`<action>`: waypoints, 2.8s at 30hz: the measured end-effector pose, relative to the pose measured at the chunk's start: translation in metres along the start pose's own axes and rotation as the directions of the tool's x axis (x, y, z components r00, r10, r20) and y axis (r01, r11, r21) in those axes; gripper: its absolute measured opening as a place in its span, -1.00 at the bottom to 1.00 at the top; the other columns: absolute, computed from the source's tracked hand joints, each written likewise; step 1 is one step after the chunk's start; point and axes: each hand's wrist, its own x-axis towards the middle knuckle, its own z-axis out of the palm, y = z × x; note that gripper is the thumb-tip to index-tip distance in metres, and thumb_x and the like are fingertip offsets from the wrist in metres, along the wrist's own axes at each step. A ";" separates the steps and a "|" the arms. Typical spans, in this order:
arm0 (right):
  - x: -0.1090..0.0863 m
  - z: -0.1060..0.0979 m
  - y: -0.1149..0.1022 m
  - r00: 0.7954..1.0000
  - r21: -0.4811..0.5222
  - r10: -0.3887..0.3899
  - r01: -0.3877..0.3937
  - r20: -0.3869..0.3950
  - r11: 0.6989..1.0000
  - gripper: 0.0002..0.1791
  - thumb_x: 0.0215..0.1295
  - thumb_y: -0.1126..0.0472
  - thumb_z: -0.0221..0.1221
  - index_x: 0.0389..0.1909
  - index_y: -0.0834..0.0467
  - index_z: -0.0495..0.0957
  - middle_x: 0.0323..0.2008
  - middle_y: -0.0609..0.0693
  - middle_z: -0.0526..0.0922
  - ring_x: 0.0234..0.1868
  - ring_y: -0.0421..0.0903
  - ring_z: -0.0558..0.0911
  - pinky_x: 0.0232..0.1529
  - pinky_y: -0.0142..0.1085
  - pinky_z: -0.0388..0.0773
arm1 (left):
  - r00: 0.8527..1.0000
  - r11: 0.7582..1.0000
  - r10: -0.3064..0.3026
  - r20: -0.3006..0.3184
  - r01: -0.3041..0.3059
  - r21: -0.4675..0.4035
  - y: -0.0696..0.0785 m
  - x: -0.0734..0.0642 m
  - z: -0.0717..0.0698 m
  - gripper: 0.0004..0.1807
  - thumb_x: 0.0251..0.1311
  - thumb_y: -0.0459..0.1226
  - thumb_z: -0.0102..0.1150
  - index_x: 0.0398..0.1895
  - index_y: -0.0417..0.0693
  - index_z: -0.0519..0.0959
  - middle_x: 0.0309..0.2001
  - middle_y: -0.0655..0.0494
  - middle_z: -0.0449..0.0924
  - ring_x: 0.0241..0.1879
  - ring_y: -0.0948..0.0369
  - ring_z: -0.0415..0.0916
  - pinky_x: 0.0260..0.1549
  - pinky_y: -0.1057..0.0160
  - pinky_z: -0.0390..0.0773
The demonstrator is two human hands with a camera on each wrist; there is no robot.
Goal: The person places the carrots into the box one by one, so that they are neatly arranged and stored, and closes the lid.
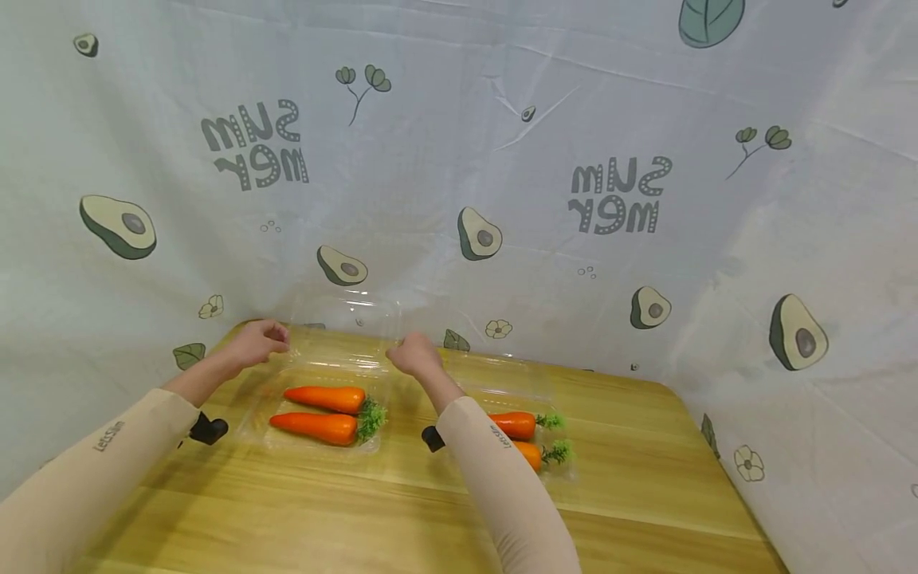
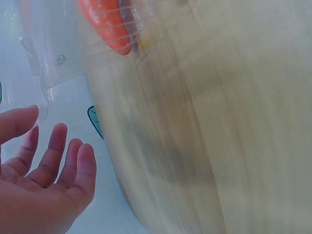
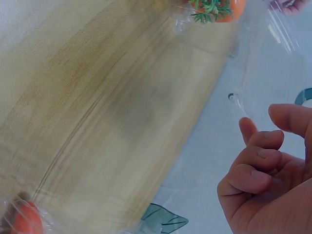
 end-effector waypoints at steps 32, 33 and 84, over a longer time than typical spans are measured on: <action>-0.033 -0.009 -0.004 0.991 -0.039 -0.129 0.127 -0.043 0.991 -0.68 0.47 0.11 0.09 0.04 0.14 0.71 0.09 0.12 0.69 -0.68 -0.18 0.27 -0.52 -0.29 0.30 | 0.978 0.983 0.149 -0.147 -0.131 0.128 -0.004 -0.024 0.000 -0.95 0.37 -0.37 0.15 -0.21 -0.19 0.50 -0.16 -0.14 0.56 -0.15 -0.04 0.48 -0.21 0.11 0.48; -0.034 -0.009 -0.004 0.991 -0.032 -0.127 0.126 -0.036 0.992 -0.66 0.48 0.12 0.06 0.06 0.15 0.71 -0.04 0.10 0.73 -0.71 -0.18 0.21 -0.53 -0.29 0.26 | 0.976 0.982 0.156 -0.150 -0.137 0.131 -0.005 -0.024 0.000 -0.96 0.37 -0.38 0.15 -0.22 -0.19 0.51 -0.16 -0.14 0.57 -0.15 -0.03 0.48 -0.21 0.11 0.48; -0.067 -0.005 0.008 0.985 0.462 0.003 -0.085 0.175 0.883 -0.47 0.54 -0.09 0.01 0.29 0.18 0.49 -0.43 0.05 0.56 -0.74 -0.18 0.12 -0.61 -0.29 0.03 | 0.984 0.919 0.171 0.046 -0.142 -0.367 -0.014 -0.077 -0.014 -0.29 0.60 0.08 -0.32 0.24 -0.46 0.41 -0.04 0.39 0.66 -0.05 0.39 0.54 -0.03 0.19 0.59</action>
